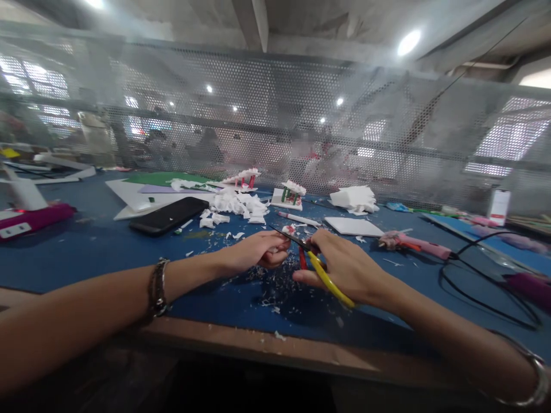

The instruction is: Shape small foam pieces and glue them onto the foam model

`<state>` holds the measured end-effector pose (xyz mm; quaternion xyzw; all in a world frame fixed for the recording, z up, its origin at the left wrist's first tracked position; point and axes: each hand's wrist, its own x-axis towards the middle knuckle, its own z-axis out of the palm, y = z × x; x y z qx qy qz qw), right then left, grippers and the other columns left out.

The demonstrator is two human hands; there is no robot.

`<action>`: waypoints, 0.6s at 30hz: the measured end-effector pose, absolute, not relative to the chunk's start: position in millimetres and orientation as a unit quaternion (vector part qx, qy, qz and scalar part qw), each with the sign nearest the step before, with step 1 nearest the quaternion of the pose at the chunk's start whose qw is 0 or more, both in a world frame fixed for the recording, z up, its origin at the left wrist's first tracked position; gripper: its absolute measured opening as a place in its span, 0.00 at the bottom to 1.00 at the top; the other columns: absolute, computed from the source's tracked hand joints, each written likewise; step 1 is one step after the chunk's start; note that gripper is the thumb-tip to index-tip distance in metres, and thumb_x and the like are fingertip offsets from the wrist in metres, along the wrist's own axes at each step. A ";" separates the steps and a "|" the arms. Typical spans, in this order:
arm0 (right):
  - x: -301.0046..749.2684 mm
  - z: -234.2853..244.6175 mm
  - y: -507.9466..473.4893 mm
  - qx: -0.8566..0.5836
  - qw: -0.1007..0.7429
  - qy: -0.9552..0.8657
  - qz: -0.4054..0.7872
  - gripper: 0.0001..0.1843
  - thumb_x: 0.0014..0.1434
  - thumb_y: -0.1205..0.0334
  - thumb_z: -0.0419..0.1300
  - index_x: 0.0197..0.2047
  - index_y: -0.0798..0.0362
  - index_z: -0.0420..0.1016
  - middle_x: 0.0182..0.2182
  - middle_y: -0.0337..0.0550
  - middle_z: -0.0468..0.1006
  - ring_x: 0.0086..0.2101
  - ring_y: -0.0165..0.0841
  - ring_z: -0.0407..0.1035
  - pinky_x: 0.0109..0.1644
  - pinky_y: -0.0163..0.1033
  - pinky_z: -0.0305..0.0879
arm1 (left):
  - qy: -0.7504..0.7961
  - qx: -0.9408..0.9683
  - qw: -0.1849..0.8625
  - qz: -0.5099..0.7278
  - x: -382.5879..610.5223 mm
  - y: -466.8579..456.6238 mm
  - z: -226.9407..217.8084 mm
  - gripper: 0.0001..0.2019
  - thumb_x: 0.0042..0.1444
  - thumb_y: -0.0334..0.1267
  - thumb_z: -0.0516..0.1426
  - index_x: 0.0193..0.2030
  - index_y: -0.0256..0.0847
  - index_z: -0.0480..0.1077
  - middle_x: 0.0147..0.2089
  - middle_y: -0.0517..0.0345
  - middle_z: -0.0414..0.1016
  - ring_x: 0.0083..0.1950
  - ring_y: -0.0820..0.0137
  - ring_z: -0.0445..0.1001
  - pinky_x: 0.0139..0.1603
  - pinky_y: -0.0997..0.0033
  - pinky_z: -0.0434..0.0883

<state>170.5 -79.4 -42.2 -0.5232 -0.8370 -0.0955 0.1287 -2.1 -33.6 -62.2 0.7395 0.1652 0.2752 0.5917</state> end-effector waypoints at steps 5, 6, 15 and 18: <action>169.6 -40.4 -78.6 -0.519 0.101 -0.840 -0.120 0.33 0.43 0.31 0.42 0.30 0.56 0.63 0.27 0.46 0.67 0.26 0.33 0.61 0.27 0.36 0.52 | 0.184 0.756 0.568 0.269 -0.6 -37.3 -60.5 0.16 0.53 0.35 0.42 0.15 0.41 0.46 0.14 0.67 0.40 0.16 0.78 0.40 0.19 0.71 0.41; 169.1 -39.2 -78.3 -0.525 0.094 -0.836 -0.127 0.34 0.43 0.30 0.41 0.28 0.56 0.63 0.26 0.46 0.67 0.25 0.33 0.61 0.26 0.36 0.51 | 0.183 0.755 0.571 0.267 0.1 -37.2 -61.1 0.16 0.53 0.35 0.42 0.15 0.41 0.45 0.14 0.67 0.40 0.15 0.78 0.40 0.19 0.71 0.41; 170.0 -36.0 -73.0 -0.523 0.053 -0.838 -0.148 0.31 0.50 0.36 0.40 0.20 0.55 0.66 0.20 0.45 0.67 0.20 0.29 0.59 0.23 0.35 0.47 | 0.199 0.763 0.554 0.268 2.4 -32.9 -62.9 0.16 0.52 0.35 0.42 0.15 0.41 0.46 0.14 0.67 0.42 0.15 0.78 0.41 0.18 0.74 0.43; 171.0 -37.0 -71.4 -0.524 0.037 -0.839 -0.142 0.32 0.51 0.37 0.39 0.20 0.55 0.67 0.19 0.46 0.67 0.20 0.29 0.59 0.23 0.35 0.47 | 0.224 0.771 0.539 0.254 3.0 -32.9 -60.2 0.16 0.53 0.34 0.41 0.15 0.40 0.47 0.13 0.68 0.42 0.15 0.78 0.41 0.18 0.74 0.44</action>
